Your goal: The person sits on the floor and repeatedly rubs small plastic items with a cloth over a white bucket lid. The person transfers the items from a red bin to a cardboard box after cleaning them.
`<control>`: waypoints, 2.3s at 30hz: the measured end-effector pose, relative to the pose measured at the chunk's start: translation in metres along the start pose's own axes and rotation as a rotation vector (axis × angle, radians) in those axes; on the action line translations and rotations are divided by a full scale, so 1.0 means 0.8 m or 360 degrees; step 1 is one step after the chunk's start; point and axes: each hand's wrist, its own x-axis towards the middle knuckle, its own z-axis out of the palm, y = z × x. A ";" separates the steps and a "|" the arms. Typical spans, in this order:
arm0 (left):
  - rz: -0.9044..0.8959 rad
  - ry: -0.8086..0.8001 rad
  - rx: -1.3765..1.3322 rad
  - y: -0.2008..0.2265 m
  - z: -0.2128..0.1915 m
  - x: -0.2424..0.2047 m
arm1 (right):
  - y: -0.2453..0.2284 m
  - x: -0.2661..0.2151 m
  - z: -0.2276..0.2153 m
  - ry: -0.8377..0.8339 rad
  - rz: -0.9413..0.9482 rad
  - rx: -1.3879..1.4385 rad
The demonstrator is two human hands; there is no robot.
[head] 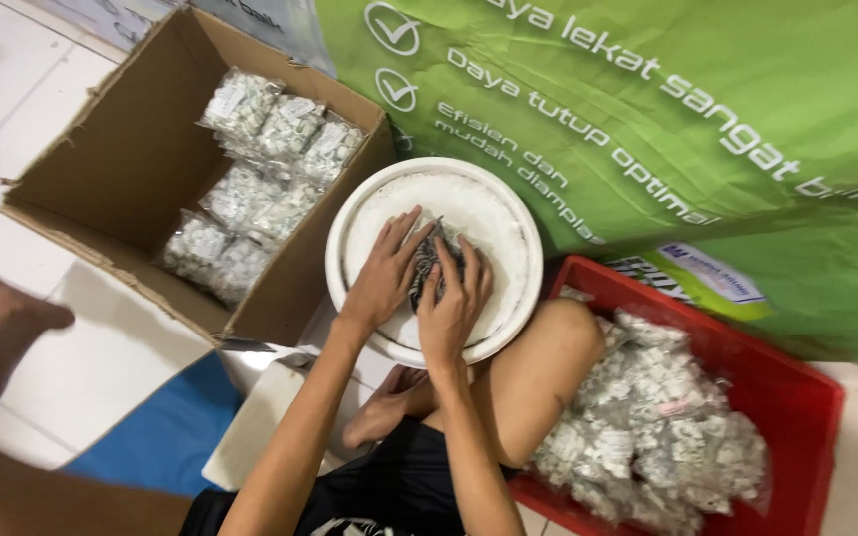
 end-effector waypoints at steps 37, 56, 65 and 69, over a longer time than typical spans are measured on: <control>0.0313 -0.0128 -0.0427 -0.007 -0.031 0.035 | -0.085 -0.035 -0.028 -0.0231 0.0150 -0.0327; 0.0178 -0.0080 -0.0199 -0.003 -0.017 0.034 | -0.019 0.046 0.006 -0.0161 0.0039 -0.0372; 0.0278 0.0064 -0.0269 -0.003 -0.019 0.030 | -0.072 -0.044 -0.037 -0.0170 0.0114 -0.0267; 0.0404 0.0186 -0.0285 -0.005 -0.017 0.030 | -0.071 -0.070 -0.044 -0.0266 0.0132 -0.0275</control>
